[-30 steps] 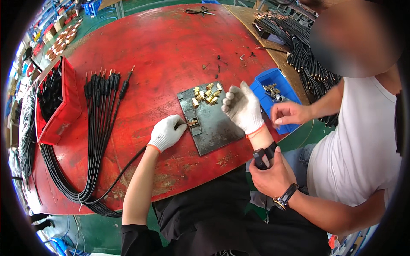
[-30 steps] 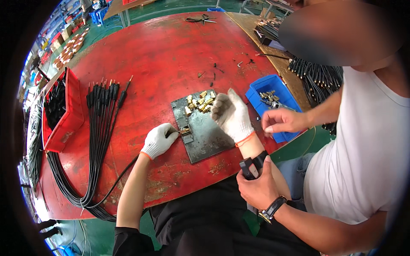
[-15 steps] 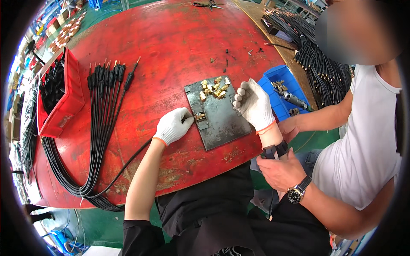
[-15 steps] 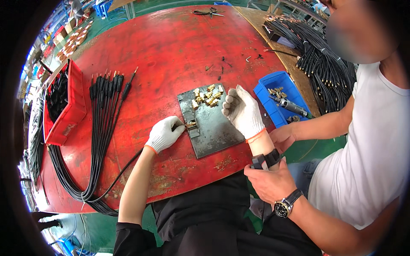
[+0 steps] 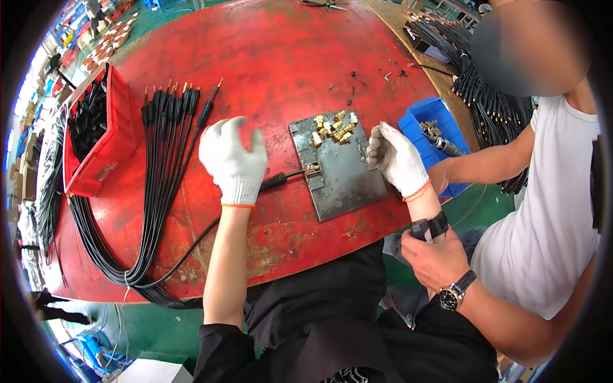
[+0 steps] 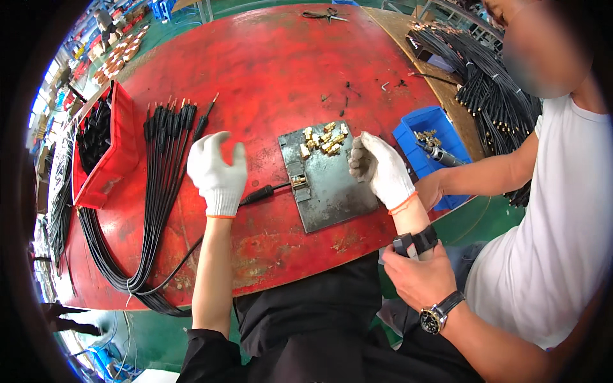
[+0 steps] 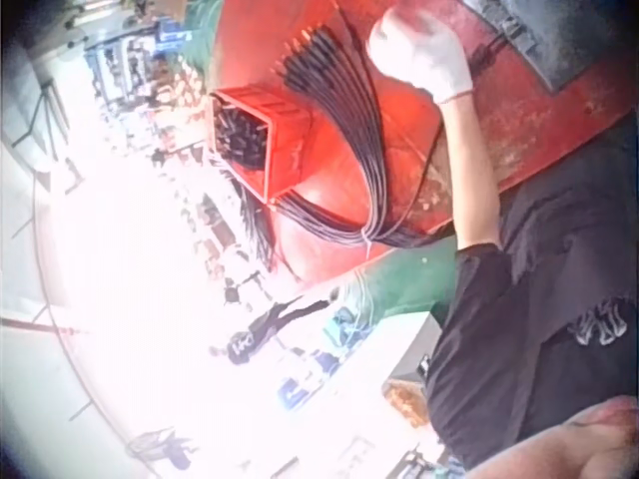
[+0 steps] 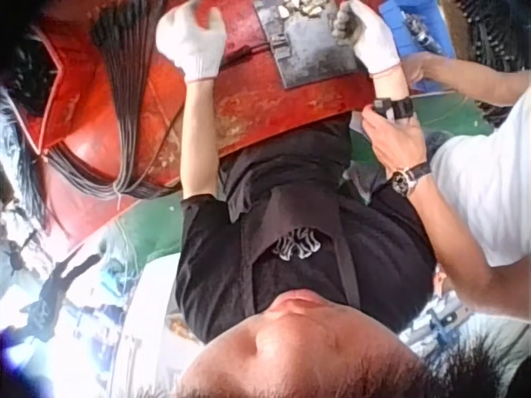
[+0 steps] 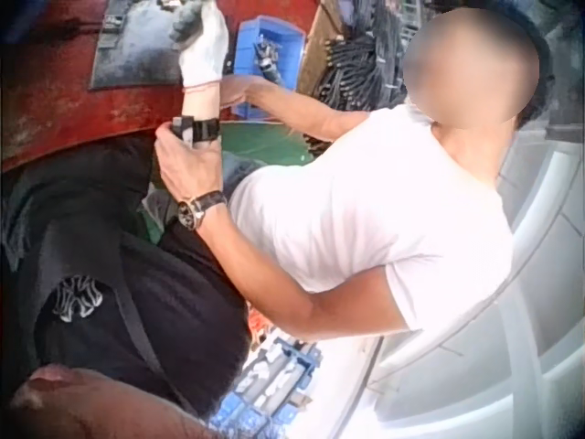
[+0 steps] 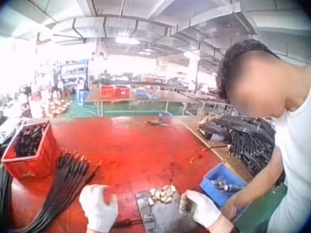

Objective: Assembling and inspecting electrical cables with brass connectors using pneumatic tools.

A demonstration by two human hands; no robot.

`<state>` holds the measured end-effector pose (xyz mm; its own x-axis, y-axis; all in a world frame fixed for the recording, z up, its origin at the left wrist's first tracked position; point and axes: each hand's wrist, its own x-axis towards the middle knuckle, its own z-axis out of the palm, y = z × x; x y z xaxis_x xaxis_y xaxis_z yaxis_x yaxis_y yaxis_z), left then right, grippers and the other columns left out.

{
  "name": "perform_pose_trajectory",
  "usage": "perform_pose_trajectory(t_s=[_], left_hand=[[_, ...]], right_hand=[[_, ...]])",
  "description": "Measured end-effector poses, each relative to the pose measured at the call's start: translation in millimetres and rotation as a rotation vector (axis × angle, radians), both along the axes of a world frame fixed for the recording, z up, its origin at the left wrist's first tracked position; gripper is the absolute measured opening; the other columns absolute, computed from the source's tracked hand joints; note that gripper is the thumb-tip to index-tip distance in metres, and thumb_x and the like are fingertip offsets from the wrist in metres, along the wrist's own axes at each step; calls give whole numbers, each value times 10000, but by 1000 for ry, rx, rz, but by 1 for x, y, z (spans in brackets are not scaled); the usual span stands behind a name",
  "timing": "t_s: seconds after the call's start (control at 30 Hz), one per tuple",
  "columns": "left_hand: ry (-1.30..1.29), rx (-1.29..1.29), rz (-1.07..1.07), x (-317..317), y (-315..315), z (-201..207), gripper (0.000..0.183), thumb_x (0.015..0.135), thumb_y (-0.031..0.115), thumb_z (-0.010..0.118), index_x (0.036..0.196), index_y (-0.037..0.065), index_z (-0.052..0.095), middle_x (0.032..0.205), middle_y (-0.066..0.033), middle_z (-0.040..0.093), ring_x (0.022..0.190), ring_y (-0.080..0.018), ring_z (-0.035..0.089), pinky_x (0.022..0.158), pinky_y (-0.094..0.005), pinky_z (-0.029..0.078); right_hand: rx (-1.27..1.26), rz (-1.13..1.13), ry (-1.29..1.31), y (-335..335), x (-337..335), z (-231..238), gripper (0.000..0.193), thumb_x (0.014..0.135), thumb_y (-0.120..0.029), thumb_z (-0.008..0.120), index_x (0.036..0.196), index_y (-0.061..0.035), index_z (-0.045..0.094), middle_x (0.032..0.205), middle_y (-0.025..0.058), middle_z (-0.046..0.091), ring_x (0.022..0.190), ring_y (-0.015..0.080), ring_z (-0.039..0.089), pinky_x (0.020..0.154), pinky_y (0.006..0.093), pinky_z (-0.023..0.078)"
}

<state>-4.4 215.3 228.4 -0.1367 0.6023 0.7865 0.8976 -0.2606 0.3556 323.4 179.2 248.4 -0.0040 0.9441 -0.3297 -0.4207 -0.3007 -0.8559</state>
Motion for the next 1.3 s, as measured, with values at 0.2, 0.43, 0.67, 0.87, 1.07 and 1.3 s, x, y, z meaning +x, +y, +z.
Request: perform_pose_trajectory(t_s=[0.2, 0.43, 0.67, 0.87, 1.07, 1.3], left_hand=[[23, -709, -519, 9, -21, -27, 250, 905, 302, 760, 983, 67, 795, 1006, -169, 747, 960, -360, 718, 847, -451, 571], [76, -584, -631, 15, -24, -65, 113, 871, 226, 778, 899, 118, 791, 866, -119, 694, 867, -346, 665, 765, -476, 531], [40, -615, -629, 20, -25, -71, 111, 866, 210, 793, 904, 106, 789, 897, -117, 713, 869, -333, 668, 779, -459, 535], [42, -592, -610, 21, -26, -73, 111, 861, 212, 798, 891, 107, 774, 897, -115, 710, 868, -333, 663, 775, -460, 532], [56, -592, -601, 23, -26, -72, 105, 859, 211, 798, 886, 113, 770, 892, -110, 703, 880, -335, 657, 785, -460, 525], [64, -603, -581, 18, -28, -74, 115, 856, 219, 798, 880, 110, 770, 887, -116, 703, 867, -343, 657, 773, -469, 527]], right_hand=[[-5, 7, -7, -5, 16, -8, 266, 1106, -340, 601, 1051, -99, 701, 821, 19, 686, 741, 163, 677, 660, 331, 552], [13, -18, 118, 19, 7, 6, 249, 1093, -326, 632, 1040, -94, 708, 813, 24, 696, 717, 170, 672, 662, 336, 544], [107, 80, 23, 21, -7, 9, 272, 1098, -341, 619, 1042, -89, 703, 826, 18, 696, 734, 172, 674, 677, 330, 548], [112, 53, -311, 9, -5, 30, 270, 1083, -331, 655, 1013, -74, 702, 817, 18, 700, 690, 137, 659, 627, 299, 536], [164, 75, -486, 7, -2, 33, 278, 1068, -313, 685, 979, -50, 687, 811, 11, 699, 670, 92, 630, 605, 285, 537], [170, 245, -573, 16, 0, 13, 266, 1090, -286, 658, 1070, -24, 693, 874, 16, 701, 780, 102, 656, 710, 292, 565]])
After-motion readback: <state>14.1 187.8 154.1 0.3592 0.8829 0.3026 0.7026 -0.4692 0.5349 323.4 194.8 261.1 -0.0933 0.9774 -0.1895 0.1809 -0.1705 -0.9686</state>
